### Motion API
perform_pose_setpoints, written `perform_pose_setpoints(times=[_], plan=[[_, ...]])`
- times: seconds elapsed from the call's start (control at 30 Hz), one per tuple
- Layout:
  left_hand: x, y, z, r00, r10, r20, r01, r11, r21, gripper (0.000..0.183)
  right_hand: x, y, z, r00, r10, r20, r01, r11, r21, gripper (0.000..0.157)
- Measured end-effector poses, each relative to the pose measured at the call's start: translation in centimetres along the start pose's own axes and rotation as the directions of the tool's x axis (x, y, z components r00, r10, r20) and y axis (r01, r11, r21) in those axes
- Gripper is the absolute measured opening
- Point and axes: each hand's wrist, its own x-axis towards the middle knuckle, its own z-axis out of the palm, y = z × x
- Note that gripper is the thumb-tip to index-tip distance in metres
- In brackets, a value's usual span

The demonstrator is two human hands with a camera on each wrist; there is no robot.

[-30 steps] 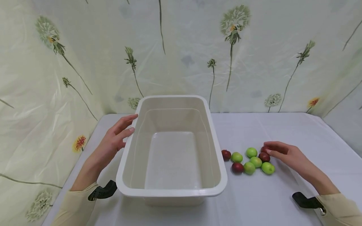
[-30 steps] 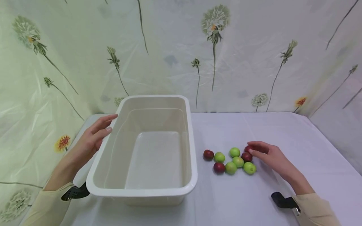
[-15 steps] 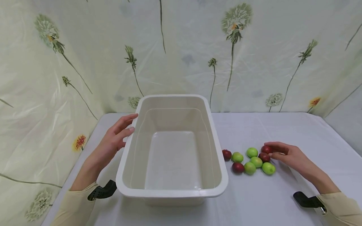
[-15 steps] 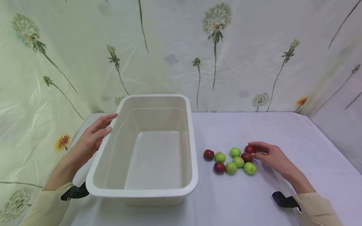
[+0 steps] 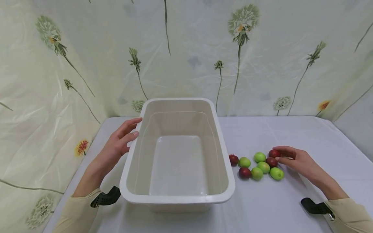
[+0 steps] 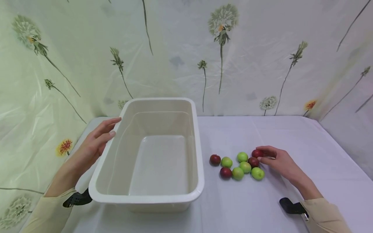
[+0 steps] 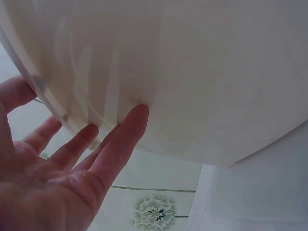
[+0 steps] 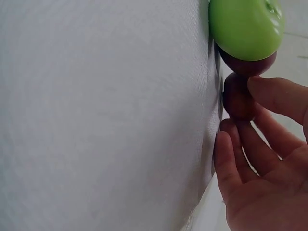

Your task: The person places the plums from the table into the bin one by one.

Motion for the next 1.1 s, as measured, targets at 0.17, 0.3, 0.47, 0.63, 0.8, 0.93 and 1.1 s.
perform_pose_setpoints(times=[0.17, 0.3, 0.47, 0.63, 0.8, 0.93, 1.1], plan=[[-0.1, 0.0, 0.1, 1.0, -0.006, -0.002, 0.006, 1.0, 0.008, 0.049, -0.1, -0.1, 0.1, 1.0, 0.007, -0.012, -0.007, 1.0, 0.003, 0.058], [-0.2, 0.0, 0.1, 1.0, -0.004, -0.003, 0.004, 1.0, 0.005, 0.049, -0.1, -0.3, 0.0, 0.999, 0.003, -0.042, -0.003, 1.0, 0.003, 0.057], [-0.2, 0.1, 0.1, 1.0, 0.003, 0.001, -0.003, 1.0, 0.0, 0.049, -0.1, -0.6, 0.0, 0.997, 0.012, -0.075, -0.01, 0.999, 0.034, 0.058], [-0.3, 0.1, 0.2, 1.0, -0.004, -0.002, 0.004, 1.0, -0.005, 0.049, 0.0, -1.1, 0.2, 0.995, 0.003, -0.104, 0.001, 0.999, 0.04, 0.059], [-0.3, 0.1, 0.3, 1.0, -0.007, -0.016, 0.007, 1.0, -0.009, 0.049, 0.1, -1.9, 0.4, 0.989, -0.028, -0.142, 0.031, 0.999, 0.019, 0.056], [-0.3, 0.1, 0.4, 1.0, -0.007, -0.023, 0.007, 1.0, -0.005, 0.049, 0.1, -2.7, 0.6, 0.987, -0.041, -0.154, 0.047, 0.998, 0.039, 0.054], [-0.2, 0.1, 0.4, 1.0, -0.005, -0.022, 0.005, 1.0, -0.002, 0.049, 0.2, -3.7, 0.9, 0.989, -0.036, -0.146, 0.049, 0.995, 0.089, 0.057]])
